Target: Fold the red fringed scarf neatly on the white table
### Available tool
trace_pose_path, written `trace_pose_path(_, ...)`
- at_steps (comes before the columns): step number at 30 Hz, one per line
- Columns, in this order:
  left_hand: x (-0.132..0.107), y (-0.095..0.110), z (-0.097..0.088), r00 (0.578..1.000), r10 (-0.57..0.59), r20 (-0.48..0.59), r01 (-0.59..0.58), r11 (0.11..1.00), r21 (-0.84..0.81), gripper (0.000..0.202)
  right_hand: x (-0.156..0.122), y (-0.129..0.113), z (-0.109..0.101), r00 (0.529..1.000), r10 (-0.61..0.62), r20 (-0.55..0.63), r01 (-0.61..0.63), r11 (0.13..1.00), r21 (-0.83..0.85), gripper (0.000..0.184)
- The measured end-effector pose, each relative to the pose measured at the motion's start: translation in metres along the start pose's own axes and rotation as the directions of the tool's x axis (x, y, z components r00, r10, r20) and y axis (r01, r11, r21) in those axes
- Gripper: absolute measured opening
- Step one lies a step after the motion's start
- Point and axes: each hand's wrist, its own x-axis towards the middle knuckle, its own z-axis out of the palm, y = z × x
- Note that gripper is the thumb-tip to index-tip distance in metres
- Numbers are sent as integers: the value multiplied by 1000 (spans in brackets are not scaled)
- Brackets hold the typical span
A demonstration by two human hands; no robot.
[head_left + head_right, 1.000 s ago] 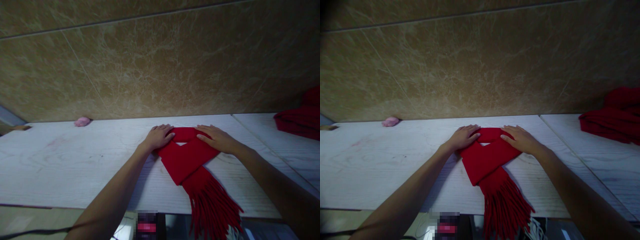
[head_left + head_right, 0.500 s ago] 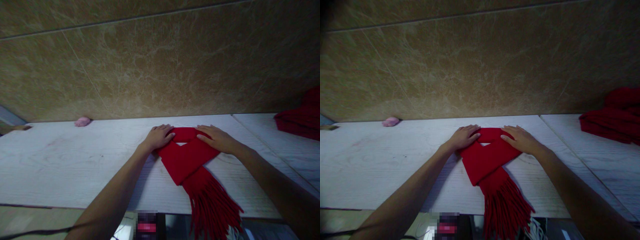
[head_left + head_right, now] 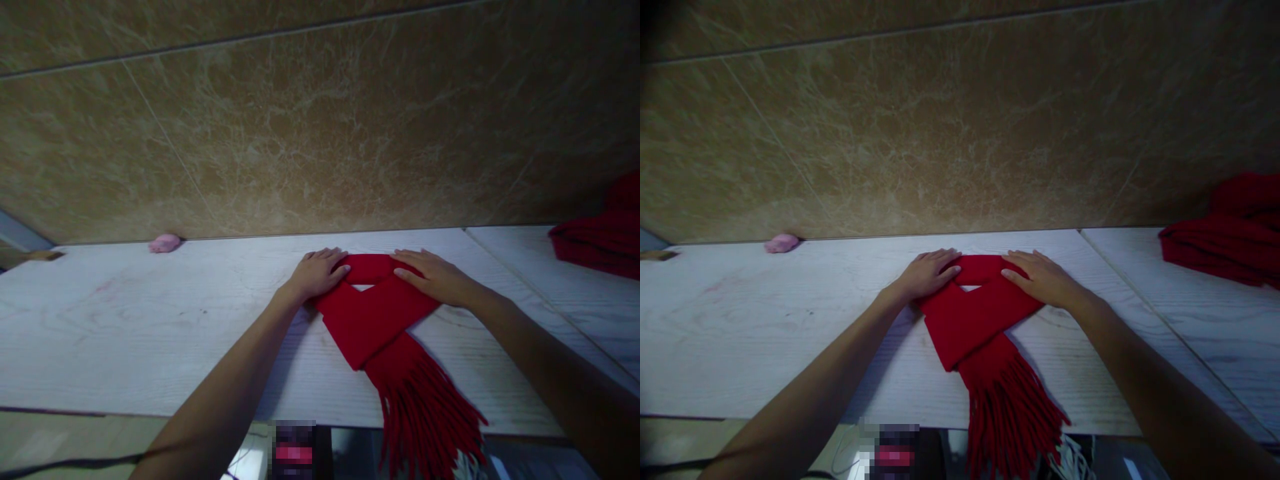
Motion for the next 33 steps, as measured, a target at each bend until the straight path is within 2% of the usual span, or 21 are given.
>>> trace_pose_path(10, 0, 1, -2, 1000, -2, 11, 2, 1000, -1, 57, 0, -4, -4, 1000, 12, 19, -12, 1000, -6, 63)
trace_pose_path(20, 0, 1, -2, 1000, 5, 9, -5, 1000, -8, 56, 0, -3, -3, 1000, 6, -15, -6, 1000, -17, 61)
trace_pose_path(27, -1, 2, -3, 1000, -6, 0, 6, 1000, -28, 58, -1, -4, -3, 999, 26, 23, -26, 999, -19, 65)
trace_pose_path(33, -4, 5, -7, 998, -30, -49, 28, 999, -24, 59, -2, -1, -5, 999, -4, -40, 4, 1000, -21, 65)
